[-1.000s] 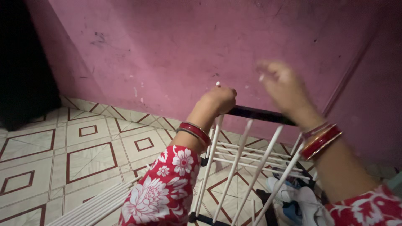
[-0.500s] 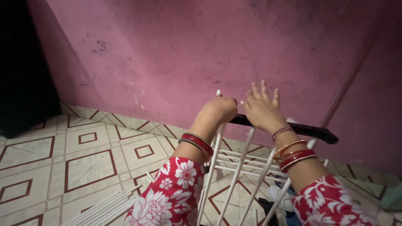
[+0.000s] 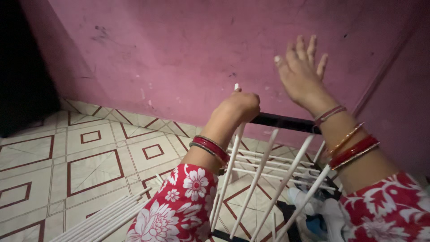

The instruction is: The person assembles a multi-tiered shoe rack by hand, inserting white plastic tubes into black connectors and building up the frame.

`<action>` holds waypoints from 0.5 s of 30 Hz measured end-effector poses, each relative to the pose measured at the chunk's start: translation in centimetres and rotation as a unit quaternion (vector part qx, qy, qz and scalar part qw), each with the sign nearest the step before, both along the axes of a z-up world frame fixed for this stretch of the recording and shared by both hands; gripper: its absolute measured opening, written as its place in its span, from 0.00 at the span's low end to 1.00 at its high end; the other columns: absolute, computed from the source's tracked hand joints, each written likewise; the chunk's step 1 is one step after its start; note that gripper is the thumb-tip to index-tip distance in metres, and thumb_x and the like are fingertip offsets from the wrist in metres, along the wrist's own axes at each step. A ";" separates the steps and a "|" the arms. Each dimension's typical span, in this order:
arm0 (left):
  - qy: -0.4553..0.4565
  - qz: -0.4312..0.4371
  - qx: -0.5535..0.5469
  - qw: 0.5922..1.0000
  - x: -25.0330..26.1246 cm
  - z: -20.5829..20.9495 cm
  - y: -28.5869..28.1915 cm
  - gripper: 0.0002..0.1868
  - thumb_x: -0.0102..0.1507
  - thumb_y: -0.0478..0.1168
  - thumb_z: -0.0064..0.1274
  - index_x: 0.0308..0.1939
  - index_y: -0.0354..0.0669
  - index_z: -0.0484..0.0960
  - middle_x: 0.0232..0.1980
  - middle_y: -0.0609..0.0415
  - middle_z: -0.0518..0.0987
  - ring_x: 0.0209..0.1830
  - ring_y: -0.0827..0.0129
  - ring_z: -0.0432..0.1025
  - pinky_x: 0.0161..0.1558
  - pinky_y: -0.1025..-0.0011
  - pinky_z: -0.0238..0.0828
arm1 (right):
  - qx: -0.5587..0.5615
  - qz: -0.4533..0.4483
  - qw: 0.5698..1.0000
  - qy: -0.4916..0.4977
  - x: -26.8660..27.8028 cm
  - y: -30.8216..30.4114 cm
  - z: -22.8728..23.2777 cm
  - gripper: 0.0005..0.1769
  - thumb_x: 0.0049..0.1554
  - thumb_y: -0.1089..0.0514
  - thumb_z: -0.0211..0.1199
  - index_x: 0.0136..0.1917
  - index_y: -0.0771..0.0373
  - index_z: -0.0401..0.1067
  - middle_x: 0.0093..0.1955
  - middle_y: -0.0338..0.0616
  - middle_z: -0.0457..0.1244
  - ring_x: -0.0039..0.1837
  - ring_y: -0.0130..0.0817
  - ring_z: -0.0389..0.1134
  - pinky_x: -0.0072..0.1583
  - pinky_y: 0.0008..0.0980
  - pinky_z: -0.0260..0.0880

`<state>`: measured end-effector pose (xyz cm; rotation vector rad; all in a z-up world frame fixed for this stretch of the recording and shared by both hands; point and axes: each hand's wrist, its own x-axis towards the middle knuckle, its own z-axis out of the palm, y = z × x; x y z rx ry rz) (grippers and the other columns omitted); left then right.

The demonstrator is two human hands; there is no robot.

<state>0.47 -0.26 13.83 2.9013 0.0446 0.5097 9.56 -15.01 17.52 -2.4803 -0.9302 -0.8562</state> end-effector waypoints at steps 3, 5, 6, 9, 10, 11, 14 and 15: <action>0.000 -0.003 0.007 1.000 0.1 0.2 -0.2 0.25 0.68 0.51 0.42 0.65 0.42 0.71 0.69 0.42 0.68 0.71 0.47 0.59 0.67 0.44 0.52 | -0.114 -0.074 0.991 0.016 0.8 1.4 -3.6 0.34 0.66 0.41 0.32 0.78 0.58 0.55 0.84 0.46 0.39 0.85 0.52 0.23 0.75 0.66 0.12; -0.001 -0.004 0.013 1.000 0.0 0.0 0.0 0.25 0.68 0.52 0.41 0.65 0.43 0.70 0.69 0.42 0.68 0.72 0.47 0.58 0.68 0.43 0.51 | -0.139 -0.058 0.980 0.133 1.1 1.1 -5.7 0.32 0.68 0.42 0.27 0.76 0.47 0.62 0.85 0.34 0.45 0.88 0.46 0.24 0.81 0.64 0.09; -0.002 -0.004 0.014 1.000 -0.1 -0.2 -0.1 0.25 0.68 0.52 0.41 0.65 0.43 0.70 0.70 0.42 0.68 0.72 0.47 0.57 0.68 0.43 0.50 | -0.155 -0.040 0.983 0.095 1.4 1.0 -6.0 0.30 0.67 0.44 0.30 0.74 0.47 0.64 0.84 0.37 0.45 0.87 0.47 0.28 0.78 0.68 0.12; -0.006 -0.006 0.017 1.000 -0.3 -0.2 -0.2 0.26 0.69 0.53 0.40 0.66 0.43 0.70 0.70 0.42 0.67 0.74 0.47 0.56 0.69 0.42 0.49 | -0.199 -0.033 0.976 0.084 1.7 1.0 -5.9 0.28 0.67 0.47 0.32 0.69 0.48 0.68 0.82 0.36 0.49 0.86 0.48 0.35 0.76 0.73 0.16; -0.007 -0.010 0.020 1.000 -0.4 -0.3 -0.4 0.26 0.69 0.53 0.40 0.66 0.44 0.70 0.71 0.42 0.67 0.74 0.47 0.56 0.70 0.42 0.48 | -0.225 -0.043 0.967 0.110 1.5 0.9 -5.9 0.28 0.68 0.48 0.31 0.67 0.49 0.71 0.81 0.32 0.53 0.86 0.49 0.38 0.77 0.75 0.18; -0.011 -0.011 0.022 1.000 -0.5 -0.2 -0.4 0.26 0.69 0.53 0.40 0.66 0.44 0.69 0.71 0.43 0.67 0.75 0.47 0.55 0.70 0.42 0.48 | -0.225 -0.044 0.967 0.110 1.3 0.9 -5.8 0.28 0.68 0.48 0.31 0.67 0.49 0.71 0.81 0.32 0.53 0.86 0.49 0.38 0.77 0.75 0.18; -0.034 -0.009 0.032 0.999 -1.6 0.5 -0.3 0.26 0.70 0.54 0.39 0.66 0.44 0.69 0.72 0.43 0.66 0.76 0.48 0.54 0.71 0.41 0.46 | -0.219 -0.050 0.968 0.112 0.6 1.0 -5.6 0.26 0.67 0.48 0.34 0.67 0.48 0.70 0.77 0.32 0.57 0.83 0.50 0.44 0.76 0.75 0.19; -0.075 -0.005 0.041 0.996 -2.1 0.8 -0.3 0.26 0.70 0.54 0.39 0.66 0.44 0.69 0.72 0.43 0.66 0.76 0.48 0.53 0.71 0.41 0.46 | -0.208 -0.051 0.969 0.121 0.6 1.0 -5.6 0.25 0.66 0.47 0.35 0.67 0.47 0.69 0.76 0.34 0.56 0.82 0.49 0.45 0.76 0.75 0.20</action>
